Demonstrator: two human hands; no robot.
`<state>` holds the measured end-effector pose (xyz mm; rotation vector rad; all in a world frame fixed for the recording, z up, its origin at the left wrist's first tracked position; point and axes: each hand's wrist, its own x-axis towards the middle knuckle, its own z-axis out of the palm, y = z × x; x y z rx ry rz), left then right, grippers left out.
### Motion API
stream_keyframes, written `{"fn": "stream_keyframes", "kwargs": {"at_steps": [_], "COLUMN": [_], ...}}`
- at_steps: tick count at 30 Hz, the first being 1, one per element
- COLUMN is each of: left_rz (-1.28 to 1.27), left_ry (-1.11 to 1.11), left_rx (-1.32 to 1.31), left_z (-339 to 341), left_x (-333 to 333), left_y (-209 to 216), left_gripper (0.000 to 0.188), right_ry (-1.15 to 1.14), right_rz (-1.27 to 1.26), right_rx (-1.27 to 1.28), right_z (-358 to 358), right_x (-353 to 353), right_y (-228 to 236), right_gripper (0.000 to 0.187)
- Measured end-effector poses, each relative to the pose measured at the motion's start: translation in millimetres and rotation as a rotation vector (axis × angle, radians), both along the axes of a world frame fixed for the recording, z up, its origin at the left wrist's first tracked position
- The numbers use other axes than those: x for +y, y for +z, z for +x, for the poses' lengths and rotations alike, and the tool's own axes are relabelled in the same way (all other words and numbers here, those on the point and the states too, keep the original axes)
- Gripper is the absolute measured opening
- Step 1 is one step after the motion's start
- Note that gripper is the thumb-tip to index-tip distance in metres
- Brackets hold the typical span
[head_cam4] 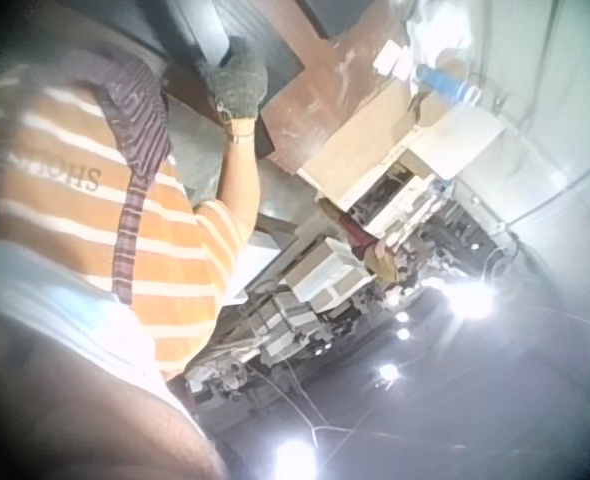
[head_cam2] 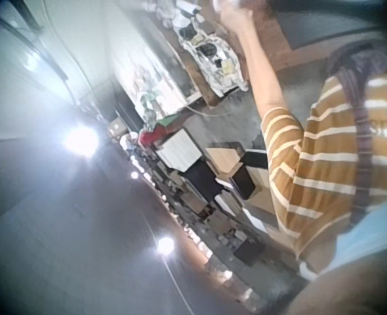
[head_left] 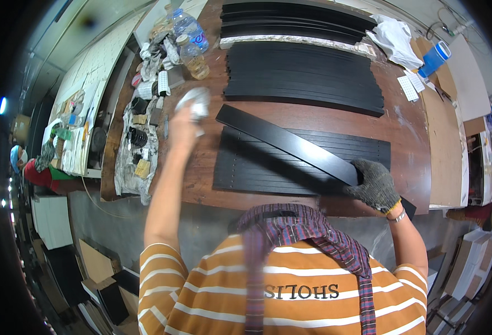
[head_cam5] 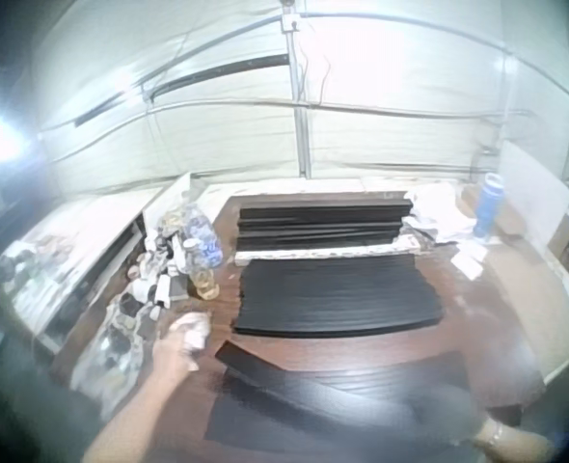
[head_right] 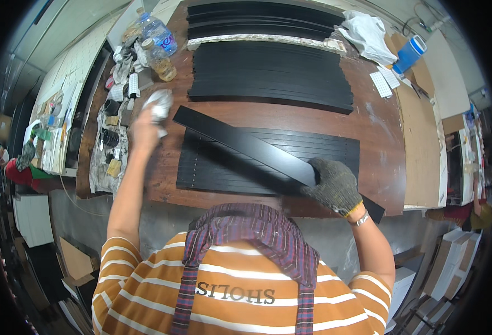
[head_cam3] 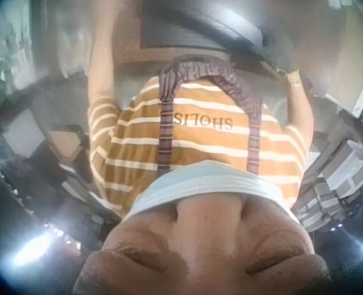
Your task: The person wipes and scrubs black ribbed plastic panels on a workbench using a white cloth and a yellow sponge. They handle the panels one at a time, flipping them over to clean both sides, then stack the cleaned pieces.
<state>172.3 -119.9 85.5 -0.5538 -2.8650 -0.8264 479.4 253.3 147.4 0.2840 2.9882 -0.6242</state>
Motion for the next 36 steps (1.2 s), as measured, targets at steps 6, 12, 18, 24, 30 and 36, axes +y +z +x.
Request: {"fn": "stream_keyframes", "kwargs": {"at_steps": [6, 12, 18, 24, 30, 36], "left_rz": [0.327, 0.114, 0.633, 1.426, 1.395, 0.133], "left_ry": [-0.311, -0.817, 0.027, -0.639, -0.742, -0.803], "left_rx": [0.205, 0.517, -0.015, -0.934, -0.805, -0.18], "left_z": [83, 113, -18, 84, 84, 119], "left_x": [74, 129, 28, 140, 179, 178], "left_y": [36, 18, 33, 59, 143, 171], "left_gripper": [0.04, 0.046, 0.021, 0.041, 0.01, 0.027], "right_ry": [-0.167, -0.193, -0.327, -0.419, -0.243, -0.334], "right_rz": [-0.027, -0.14, -0.215, -0.094, -0.355, -1.247], "right_rx": [0.18, 0.227, 0.185, 0.453, 0.417, 1.102], "right_z": [12, 15, 45, -19, -66, -79], "right_x": [-27, -55, -59, -90, -95, -58], "right_y": [-15, -28, -17, -9, 36, 92], "right_gripper": [0.051, 0.053, 0.049, 0.062, 0.057, 0.035]}}
